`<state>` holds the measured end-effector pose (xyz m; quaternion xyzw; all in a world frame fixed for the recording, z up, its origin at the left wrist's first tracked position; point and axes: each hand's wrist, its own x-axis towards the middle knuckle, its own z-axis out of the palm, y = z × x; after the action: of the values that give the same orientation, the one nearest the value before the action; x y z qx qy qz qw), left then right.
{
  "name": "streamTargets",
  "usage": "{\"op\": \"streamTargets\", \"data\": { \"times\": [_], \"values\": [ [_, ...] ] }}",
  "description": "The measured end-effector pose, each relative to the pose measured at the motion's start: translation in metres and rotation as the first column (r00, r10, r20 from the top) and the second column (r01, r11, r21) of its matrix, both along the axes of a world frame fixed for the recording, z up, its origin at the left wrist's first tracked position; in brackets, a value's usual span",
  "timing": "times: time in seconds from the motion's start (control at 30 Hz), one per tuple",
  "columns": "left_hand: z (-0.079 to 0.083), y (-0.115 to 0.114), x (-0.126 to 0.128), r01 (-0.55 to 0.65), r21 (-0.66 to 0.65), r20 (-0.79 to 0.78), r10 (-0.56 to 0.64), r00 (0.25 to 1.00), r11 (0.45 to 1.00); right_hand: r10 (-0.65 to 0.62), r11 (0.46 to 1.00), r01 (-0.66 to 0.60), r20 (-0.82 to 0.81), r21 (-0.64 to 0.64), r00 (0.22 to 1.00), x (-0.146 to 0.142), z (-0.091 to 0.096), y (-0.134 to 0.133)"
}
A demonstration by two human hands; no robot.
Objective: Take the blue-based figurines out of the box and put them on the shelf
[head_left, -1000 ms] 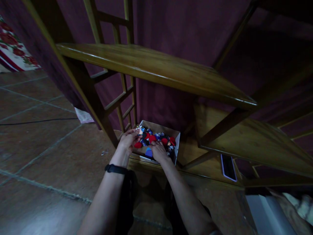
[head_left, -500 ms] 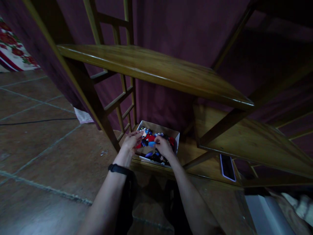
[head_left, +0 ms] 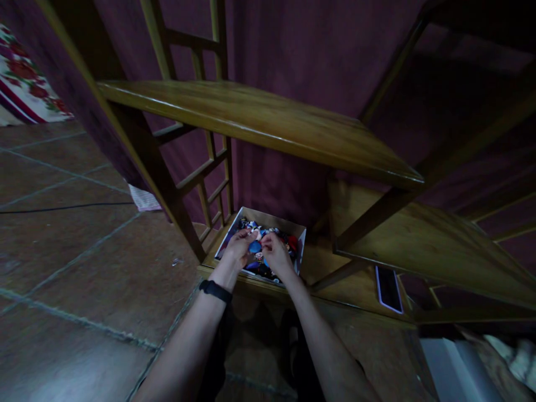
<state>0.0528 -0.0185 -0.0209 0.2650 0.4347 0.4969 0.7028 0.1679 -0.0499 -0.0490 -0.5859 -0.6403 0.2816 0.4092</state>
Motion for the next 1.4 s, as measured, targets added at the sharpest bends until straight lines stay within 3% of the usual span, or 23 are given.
{"op": "streamTargets", "data": {
  "times": [0.23, 0.33, 0.5, 0.67, 0.77, 0.87, 0.93, 1.0, 1.17, 1.4],
  "values": [
    [-0.008, -0.007, 0.025, -0.176, -0.016, 0.072, 0.176, 0.982, 0.984, -0.24, 0.97, 0.239, -0.036, -0.033, 0.97, -0.014, -0.009, 0.007],
    [-0.009, -0.005, 0.029, -0.14, -0.036, 0.11, 0.143, 0.984, 0.989, -0.269, 0.963, 0.266, -0.086, -0.047, 0.959, -0.018, -0.006, 0.011],
    [-0.007, -0.002, 0.023, -0.091, -0.096, 0.131, 0.103, 0.986, 0.991, -0.157, 0.987, 0.155, -0.064, -0.032, 0.986, -0.011, -0.005, 0.013],
    [-0.002, -0.006, 0.02, 0.053, -0.168, 0.208, -0.017, 0.978, 0.984, -0.216, 0.976, 0.208, -0.136, -0.072, 0.967, -0.008, -0.009, 0.012],
    [0.001, -0.006, 0.017, 0.08, -0.123, 0.256, -0.046, 0.966, 0.989, -0.282, 0.959, 0.25, -0.377, -0.132, 0.882, -0.007, -0.009, 0.014],
    [0.003, -0.005, 0.013, 0.059, -0.088, 0.249, -0.035, 0.968, 0.994, -0.273, 0.962, 0.208, -0.68, -0.178, 0.68, 0.0, -0.001, 0.014],
    [0.003, -0.004, 0.012, 0.006, -0.076, 0.211, 0.01, 0.977, 0.997, -0.255, 0.967, 0.168, -0.788, -0.194, 0.56, 0.008, 0.008, 0.012],
    [0.004, -0.005, 0.012, -0.036, -0.071, 0.177, 0.049, 0.983, 0.997, -0.25, 0.968, 0.143, -0.818, -0.206, 0.517, 0.015, 0.016, 0.01],
    [0.006, -0.004, 0.015, -0.063, -0.048, 0.184, 0.071, 0.98, 0.997, -0.181, 0.981, 0.035, -0.825, -0.192, 0.536, 0.01, 0.026, 0.0],
    [0.002, 0.0, 0.011, 0.102, -0.057, 0.397, -0.071, 0.915, 0.993, -0.263, 0.962, 0.112, -0.741, -0.248, 0.618, 0.001, 0.022, -0.005]
  ]
}}
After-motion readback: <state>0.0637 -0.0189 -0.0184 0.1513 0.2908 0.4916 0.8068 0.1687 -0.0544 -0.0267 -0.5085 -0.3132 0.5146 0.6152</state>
